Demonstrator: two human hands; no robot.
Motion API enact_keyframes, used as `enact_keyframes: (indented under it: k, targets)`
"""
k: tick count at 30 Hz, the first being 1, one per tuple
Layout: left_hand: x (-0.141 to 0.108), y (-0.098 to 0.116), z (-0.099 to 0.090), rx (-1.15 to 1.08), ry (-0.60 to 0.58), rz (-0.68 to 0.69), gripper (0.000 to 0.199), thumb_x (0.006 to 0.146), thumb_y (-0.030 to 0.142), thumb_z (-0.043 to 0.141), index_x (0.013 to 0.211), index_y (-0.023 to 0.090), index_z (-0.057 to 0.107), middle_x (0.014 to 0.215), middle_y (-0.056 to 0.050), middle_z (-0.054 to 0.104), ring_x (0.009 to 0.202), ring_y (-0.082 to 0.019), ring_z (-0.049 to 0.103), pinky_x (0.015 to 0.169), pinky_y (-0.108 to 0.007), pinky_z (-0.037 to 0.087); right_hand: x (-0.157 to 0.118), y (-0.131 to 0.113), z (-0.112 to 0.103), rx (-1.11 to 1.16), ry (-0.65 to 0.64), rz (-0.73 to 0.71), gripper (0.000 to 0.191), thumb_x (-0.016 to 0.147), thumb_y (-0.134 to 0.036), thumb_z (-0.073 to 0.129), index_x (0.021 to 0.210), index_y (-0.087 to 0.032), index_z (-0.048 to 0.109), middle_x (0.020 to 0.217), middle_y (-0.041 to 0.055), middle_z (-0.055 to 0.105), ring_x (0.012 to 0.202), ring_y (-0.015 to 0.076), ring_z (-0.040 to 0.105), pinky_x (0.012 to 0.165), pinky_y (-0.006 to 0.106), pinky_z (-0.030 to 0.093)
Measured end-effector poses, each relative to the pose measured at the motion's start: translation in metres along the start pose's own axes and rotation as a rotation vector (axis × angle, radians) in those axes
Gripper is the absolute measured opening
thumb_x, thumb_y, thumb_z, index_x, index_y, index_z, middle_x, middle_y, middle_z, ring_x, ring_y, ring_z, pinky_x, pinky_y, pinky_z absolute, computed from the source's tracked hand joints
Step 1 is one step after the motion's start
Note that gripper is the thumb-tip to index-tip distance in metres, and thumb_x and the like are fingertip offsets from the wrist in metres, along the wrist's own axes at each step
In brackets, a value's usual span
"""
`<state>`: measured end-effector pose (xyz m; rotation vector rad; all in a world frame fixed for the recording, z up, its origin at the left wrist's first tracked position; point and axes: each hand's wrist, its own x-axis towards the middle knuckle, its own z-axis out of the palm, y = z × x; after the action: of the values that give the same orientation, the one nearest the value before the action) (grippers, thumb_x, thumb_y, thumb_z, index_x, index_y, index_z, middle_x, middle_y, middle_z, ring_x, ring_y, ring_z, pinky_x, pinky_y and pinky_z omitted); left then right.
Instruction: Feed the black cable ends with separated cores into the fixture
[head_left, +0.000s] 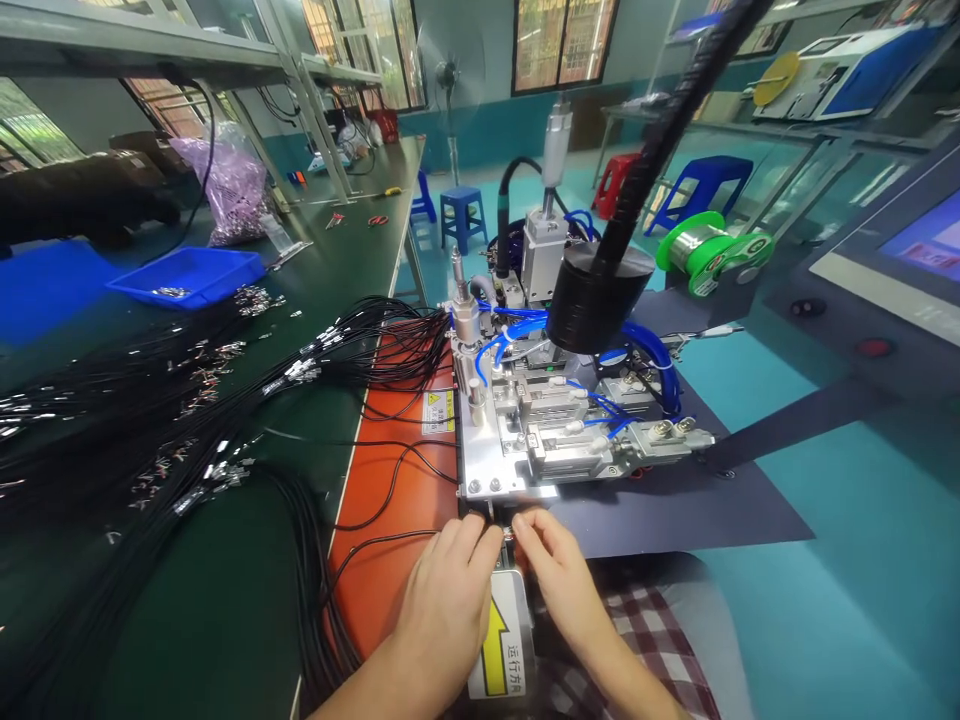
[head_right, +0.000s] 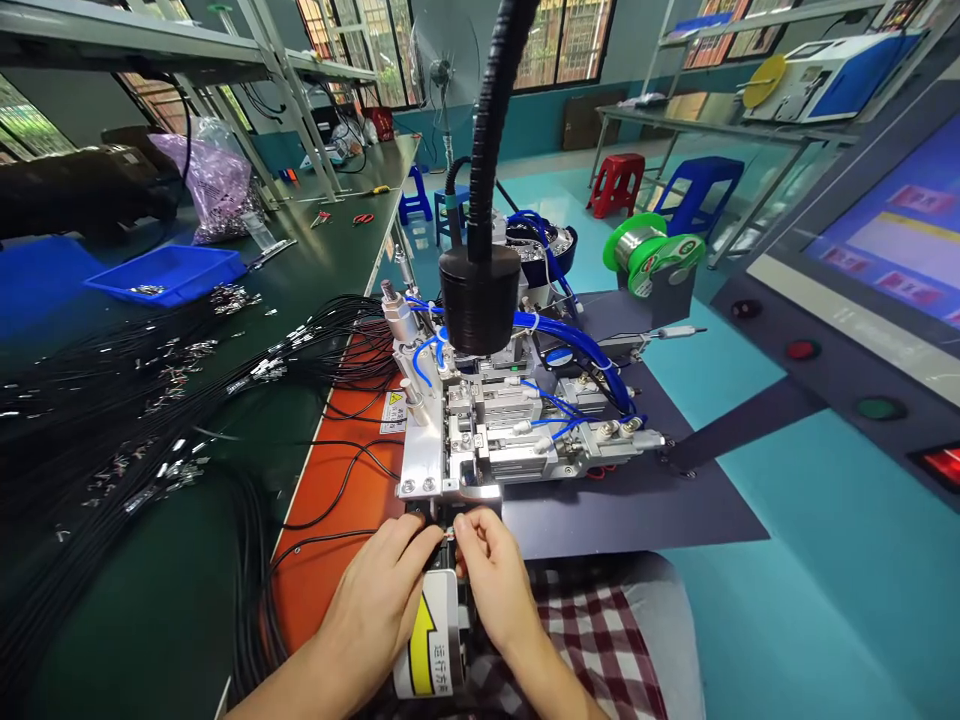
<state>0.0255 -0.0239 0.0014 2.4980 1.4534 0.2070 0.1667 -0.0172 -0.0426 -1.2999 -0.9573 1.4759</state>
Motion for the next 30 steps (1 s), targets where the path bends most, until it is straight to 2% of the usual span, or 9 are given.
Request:
enact_keyframes:
  k: [5,10,14,18,26,30]
  targets:
    - [0.001,-0.001,-0.003,-0.117,0.109,-0.050,0.037,0.081,0.003,0.037,0.105,0.019,0.060,0.097,-0.009,0.057,0.087,-0.022,0.055,0.073,-0.037,0.053,-0.001,0.002,0.003,0.018,0.003,-0.023,0.035,0.084,-0.052,0.051,0.069,-0.021,0.046,0.059,-0.0054,0.042,0.053,0.0138,0.043,0.051,0.026,0.036]
    - [-0.016,-0.013,-0.008,-0.227,0.205,-0.076,0.036,0.086,0.008,0.034,0.110,0.019,0.059,0.101,-0.010,0.058,0.095,-0.022,0.056,0.079,-0.037,0.053,-0.001,0.005,0.001,0.023,-0.001,-0.035,0.034,0.085,-0.050,0.052,0.069,-0.021,0.046,0.059,-0.0053,0.044,0.053,0.0140,0.045,0.053,0.026,0.037]
    - [-0.035,-0.024,-0.007,-0.133,0.228,-0.100,0.034,0.088,0.009,0.035,0.114,0.017,0.056,0.113,-0.012,0.058,0.107,-0.023,0.054,0.088,-0.038,0.051,-0.001,0.006,0.000,0.023,-0.005,-0.031,0.032,0.085,-0.049,0.052,0.069,-0.021,0.047,0.061,-0.0050,0.046,0.054,0.0139,0.046,0.053,0.026,0.037]
    - [-0.046,-0.031,-0.005,0.031,0.212,-0.147,0.037,0.088,0.010,0.036,0.121,0.017,0.053,0.117,-0.012,0.057,0.108,-0.025,0.054,0.088,-0.043,0.051,-0.001,0.005,-0.001,0.023,-0.008,-0.031,0.032,0.085,-0.048,0.052,0.069,-0.021,0.048,0.061,-0.0049,0.046,0.054,0.0139,0.046,0.054,0.026,0.037]
    - [-0.046,-0.039,0.004,0.233,0.248,-0.097,0.043,0.082,0.007,0.036,0.119,0.017,0.057,0.117,-0.010,0.061,0.107,-0.025,0.056,0.085,-0.040,0.052,0.000,0.006,0.001,0.015,0.006,-0.018,0.032,0.084,-0.049,0.053,0.069,-0.021,0.048,0.060,-0.0049,0.046,0.054,0.0142,0.046,0.055,0.026,0.037]
    - [-0.046,-0.040,0.004,0.273,0.263,-0.091,0.045,0.080,0.005,0.035,0.118,0.016,0.057,0.117,-0.009,0.062,0.107,-0.025,0.056,0.082,-0.038,0.054,-0.004,0.013,-0.008,0.008,0.027,0.010,0.034,0.086,-0.050,0.048,0.070,-0.021,0.050,0.062,-0.0036,0.050,0.055,0.0145,0.047,0.054,0.026,0.038]
